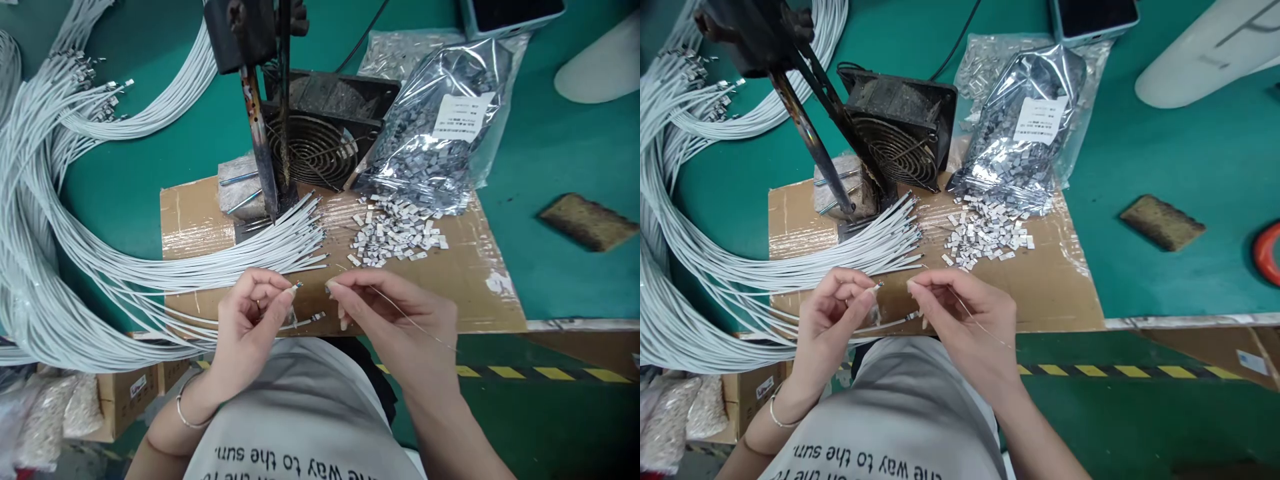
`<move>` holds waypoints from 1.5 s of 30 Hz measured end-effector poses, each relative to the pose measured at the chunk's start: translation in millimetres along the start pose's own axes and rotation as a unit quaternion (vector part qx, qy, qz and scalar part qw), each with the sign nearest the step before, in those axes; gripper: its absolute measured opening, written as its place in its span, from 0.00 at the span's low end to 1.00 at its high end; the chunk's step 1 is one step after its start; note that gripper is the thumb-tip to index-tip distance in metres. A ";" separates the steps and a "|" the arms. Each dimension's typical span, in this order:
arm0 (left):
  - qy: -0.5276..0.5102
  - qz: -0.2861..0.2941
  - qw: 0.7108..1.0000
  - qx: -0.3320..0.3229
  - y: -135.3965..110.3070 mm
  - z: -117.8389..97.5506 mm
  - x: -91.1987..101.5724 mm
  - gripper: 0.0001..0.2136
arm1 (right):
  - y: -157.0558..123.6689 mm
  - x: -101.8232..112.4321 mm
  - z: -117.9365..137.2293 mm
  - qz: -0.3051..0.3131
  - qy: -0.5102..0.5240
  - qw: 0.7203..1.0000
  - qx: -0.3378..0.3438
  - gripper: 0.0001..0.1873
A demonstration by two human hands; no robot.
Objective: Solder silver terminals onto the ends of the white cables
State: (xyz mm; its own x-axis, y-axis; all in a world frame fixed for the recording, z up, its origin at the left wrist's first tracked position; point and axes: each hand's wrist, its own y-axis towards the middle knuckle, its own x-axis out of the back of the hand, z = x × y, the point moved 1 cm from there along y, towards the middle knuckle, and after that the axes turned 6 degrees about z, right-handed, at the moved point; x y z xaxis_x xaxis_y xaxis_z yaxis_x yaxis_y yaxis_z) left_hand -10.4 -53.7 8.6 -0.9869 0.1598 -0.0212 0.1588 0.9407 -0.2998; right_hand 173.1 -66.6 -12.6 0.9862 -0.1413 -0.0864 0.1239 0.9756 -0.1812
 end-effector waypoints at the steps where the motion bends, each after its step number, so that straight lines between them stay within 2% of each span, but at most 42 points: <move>1: 0.006 -0.006 1.000 0.000 0.6 -0.7 -0.9 0.03 | 0.1 -1.1 0.3 0.004 0.003 1.000 -0.003 0.04; 5: 0.027 -0.016 1.000 -0.002 2.2 -5.3 -1.9 0.03 | 1.2 -4.8 1.7 0.005 0.002 0.999 -0.032 0.04; 10: 0.021 -0.003 1.000 -0.009 1.4 -7.2 0.2 0.03 | 3.0 -6.7 3.5 0.023 0.016 0.999 -0.021 0.03; 17: 0.024 -0.005 1.000 -0.002 1.6 -7.0 -0.1 0.04 | 1.8 -8.1 6.5 0.023 0.025 0.998 -0.055 0.03; 22: 0.032 -0.012 0.999 -0.009 2.8 -10.4 -2.4 0.05 | 2.9 -8.3 3.0 0.057 0.047 0.997 -0.035 0.02; 31: 0.065 -0.028 0.997 -0.037 3.2 -12.0 -7.8 0.06 | 3.9 -14.5 7.6 0.099 0.061 0.992 -0.050 0.04; 39: 0.058 -0.020 0.997 -0.044 2.5 -11.1 -11.4 0.06 | 3.3 -16.6 6.4 0.086 0.080 0.993 -0.027 0.06; 45: 0.030 -0.016 0.999 -0.041 0.4 -9.8 -13.6 0.07 | -4.9 -24.5 -2.0 0.049 0.044 0.998 0.017 0.06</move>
State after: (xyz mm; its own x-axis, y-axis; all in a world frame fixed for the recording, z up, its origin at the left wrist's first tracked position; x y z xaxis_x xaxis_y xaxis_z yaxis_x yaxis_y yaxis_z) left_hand 3.3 -52.6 18.1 -0.9885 0.1444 0.0452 0.1312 0.9668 -0.2193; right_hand 148.1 -68.3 -11.6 0.9804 -0.0582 -0.1883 0.0329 0.9903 -0.1348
